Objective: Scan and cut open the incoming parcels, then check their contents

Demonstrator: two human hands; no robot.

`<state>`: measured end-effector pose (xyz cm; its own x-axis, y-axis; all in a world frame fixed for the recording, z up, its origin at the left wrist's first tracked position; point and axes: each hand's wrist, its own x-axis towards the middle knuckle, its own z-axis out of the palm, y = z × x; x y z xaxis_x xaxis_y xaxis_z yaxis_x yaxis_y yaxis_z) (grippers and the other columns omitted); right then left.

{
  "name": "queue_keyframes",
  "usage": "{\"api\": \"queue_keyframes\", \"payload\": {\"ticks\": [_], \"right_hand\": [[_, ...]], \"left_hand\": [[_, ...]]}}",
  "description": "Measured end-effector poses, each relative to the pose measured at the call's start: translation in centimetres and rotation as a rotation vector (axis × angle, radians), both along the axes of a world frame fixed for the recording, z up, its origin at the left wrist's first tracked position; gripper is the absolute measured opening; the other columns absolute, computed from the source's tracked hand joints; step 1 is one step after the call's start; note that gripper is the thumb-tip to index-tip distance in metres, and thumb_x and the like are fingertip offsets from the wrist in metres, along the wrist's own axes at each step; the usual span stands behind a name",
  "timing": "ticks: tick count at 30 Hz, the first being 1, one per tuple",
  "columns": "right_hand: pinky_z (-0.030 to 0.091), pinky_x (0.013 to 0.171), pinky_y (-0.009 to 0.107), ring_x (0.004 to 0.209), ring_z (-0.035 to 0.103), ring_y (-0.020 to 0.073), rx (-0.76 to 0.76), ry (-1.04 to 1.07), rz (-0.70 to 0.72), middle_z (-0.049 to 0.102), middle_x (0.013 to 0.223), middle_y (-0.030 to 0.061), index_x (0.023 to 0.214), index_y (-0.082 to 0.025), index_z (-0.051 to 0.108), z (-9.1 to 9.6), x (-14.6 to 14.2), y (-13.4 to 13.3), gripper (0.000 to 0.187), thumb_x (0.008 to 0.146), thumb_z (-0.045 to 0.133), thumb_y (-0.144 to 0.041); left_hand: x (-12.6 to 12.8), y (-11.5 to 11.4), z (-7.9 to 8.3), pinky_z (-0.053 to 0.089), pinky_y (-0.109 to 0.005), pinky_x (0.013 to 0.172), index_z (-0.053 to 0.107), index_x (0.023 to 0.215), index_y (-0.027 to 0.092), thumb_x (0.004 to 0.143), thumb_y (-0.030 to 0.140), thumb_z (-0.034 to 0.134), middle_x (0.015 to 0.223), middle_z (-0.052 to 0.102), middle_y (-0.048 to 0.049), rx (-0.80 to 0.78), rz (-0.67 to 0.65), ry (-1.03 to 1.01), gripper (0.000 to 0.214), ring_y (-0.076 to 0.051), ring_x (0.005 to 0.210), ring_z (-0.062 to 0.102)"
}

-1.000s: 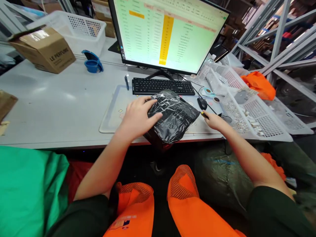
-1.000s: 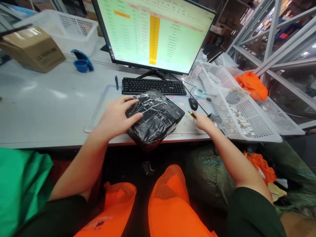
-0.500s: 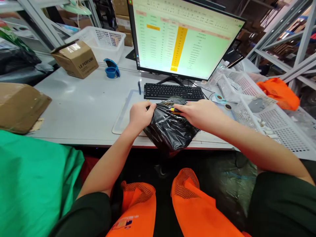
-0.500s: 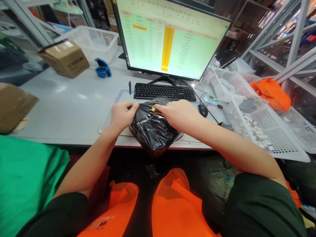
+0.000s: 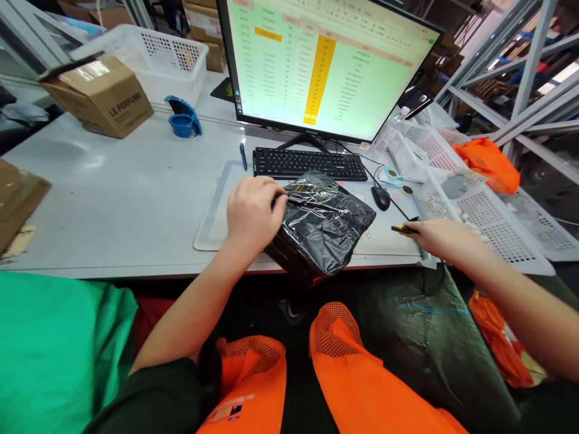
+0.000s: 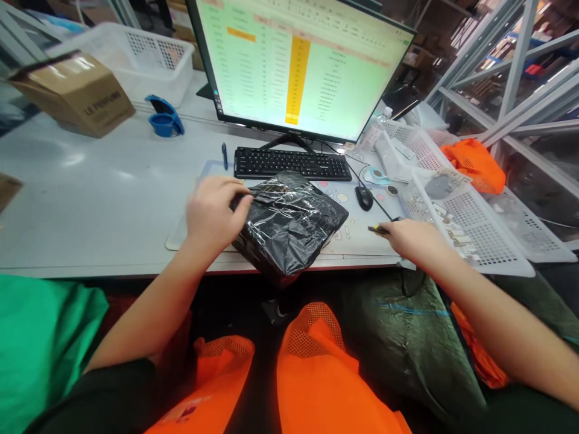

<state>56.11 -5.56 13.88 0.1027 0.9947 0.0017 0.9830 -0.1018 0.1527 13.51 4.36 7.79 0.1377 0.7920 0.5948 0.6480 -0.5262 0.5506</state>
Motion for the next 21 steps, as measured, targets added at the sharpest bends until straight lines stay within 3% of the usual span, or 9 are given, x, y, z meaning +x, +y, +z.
{"api": "queue_keyframes", "payload": {"ticks": [3, 5, 7, 9, 12, 14, 16, 18, 21], "right_hand": [[0.057, 0.088, 0.046, 0.101, 0.076, 0.0359, -0.131, 0.063, -0.091, 0.079, 0.12, 0.0214, 0.146, -0.017, 0.069, -4.9, 0.2, 2.9, 0.051, 0.098, 0.051, -0.026], [0.056, 0.102, 0.045, 0.12, 0.072, 0.0356, -0.094, 0.182, -0.092, 0.073, 0.137, 0.025, 0.154, -0.009, 0.06, -6.7, -0.9, 4.9, 0.059, 0.097, 0.051, -0.021], [0.051, 0.113, 0.045, 0.134, 0.065, 0.0352, -0.054, 0.225, -0.073, 0.064, 0.15, 0.0272, 0.157, -0.003, 0.055, -6.8, -2.2, 6.3, 0.062, 0.098, 0.052, -0.022], [0.048, 0.119, 0.048, 0.14, 0.06, 0.0342, 0.09, 0.275, -0.003, 0.06, 0.154, 0.0254, 0.157, -0.004, 0.054, -5.1, -3.9, 7.2, 0.061, 0.101, 0.05, -0.027], [0.047, 0.121, 0.053, 0.137, 0.062, 0.0314, 0.33, 0.448, 0.36, 0.067, 0.148, 0.0156, 0.149, -0.018, 0.065, -1.6, -8.6, 8.2, 0.05, 0.102, 0.052, -0.032], [0.047, 0.122, 0.055, 0.139, 0.061, 0.0304, 0.292, 0.511, 0.724, 0.066, 0.149, 0.0113, 0.139, -0.025, 0.072, -0.1, -12.7, 9.0, 0.042, 0.101, 0.054, -0.028], [0.045, 0.123, 0.056, 0.145, 0.056, 0.0305, 0.157, 0.488, 1.028, 0.063, 0.154, 0.0111, 0.129, -0.024, 0.076, 0.2, -16.5, 9.9, 0.039, 0.1, 0.051, -0.021], [0.045, 0.122, 0.056, 0.146, 0.054, 0.0316, 0.071, 0.434, 1.217, 0.063, 0.153, 0.0135, 0.118, -0.021, 0.079, -0.2, -18.8, 10.8, 0.034, 0.1, 0.05, -0.02], [0.049, 0.114, 0.053, 0.132, 0.061, 0.0318, 0.074, 0.363, 1.34, 0.071, 0.133, 0.0156, 0.095, -0.018, 0.079, -0.6, -19.2, 11.6, 0.033, 0.107, 0.053, -0.035]], "left_hand": [[1.0, -1.8, 0.6, 0.046, -0.052, 0.104, 0.08, 0.1, 0.021, 0.094, 0.051, 0.069, 0.114, 0.073, -0.0135, 0.035, -0.099, 0.174, 0.032, -0.037, 0.115, 0.061], [1.4, -2.4, 0.6, 0.042, -0.057, 0.109, 0.08, 0.111, 0.021, 0.092, 0.054, 0.072, 0.122, 0.069, -0.0153, 0.006, -0.104, 0.263, 0.039, -0.041, 0.121, 0.057], [1.4, -2.2, 0.5, 0.038, -0.06, 0.112, 0.079, 0.121, 0.022, 0.093, 0.052, 0.071, 0.131, 0.066, -0.0157, -0.027, -0.108, 0.299, 0.041, -0.042, 0.127, 0.052], [1.2, -1.8, 0.5, 0.036, -0.059, 0.113, 0.08, 0.118, 0.024, 0.095, 0.046, 0.07, 0.133, 0.065, -0.0143, -0.044, -0.134, 0.279, 0.033, -0.041, 0.131, 0.05], [1.0, -1.4, 0.7, 0.036, -0.055, 0.111, 0.079, 0.099, 0.022, 0.098, 0.034, 0.066, 0.126, 0.07, -0.0114, -0.028, -0.196, 0.211, 0.018, -0.036, 0.129, 0.054], [1.2, -1.5, 0.8, 0.039, -0.052, 0.107, 0.075, 0.094, 0.02, 0.101, 0.029, 0.058, 0.114, 0.075, -0.0098, -0.002, -0.246, 0.18, 0.02, -0.031, 0.116, 0.062], [1.4, -1.6, 0.6, 0.044, -0.046, 0.098, 0.07, 0.091, 0.019, 0.103, 0.028, 0.052, 0.097, 0.076, -0.0073, 0.056, -0.287, 0.136, 0.023, -0.024, 0.094, 0.065], [1.3, -1.6, 0.1, 0.046, -0.04, 0.082, 0.06, 0.075, 0.021, 0.103, 0.028, 0.048, 0.071, 0.067, -0.0024, 0.157, -0.31, 0.037, 0.032, -0.018, 0.068, 0.057], [0.1, -1.1, -0.5, 0.041, -0.035, 0.066, 0.038, 0.057, 0.023, 0.102, 0.034, 0.055, 0.048, 0.042, 0.0041, 0.303, -0.386, -0.082, 0.049, -0.014, 0.049, 0.038]]}}
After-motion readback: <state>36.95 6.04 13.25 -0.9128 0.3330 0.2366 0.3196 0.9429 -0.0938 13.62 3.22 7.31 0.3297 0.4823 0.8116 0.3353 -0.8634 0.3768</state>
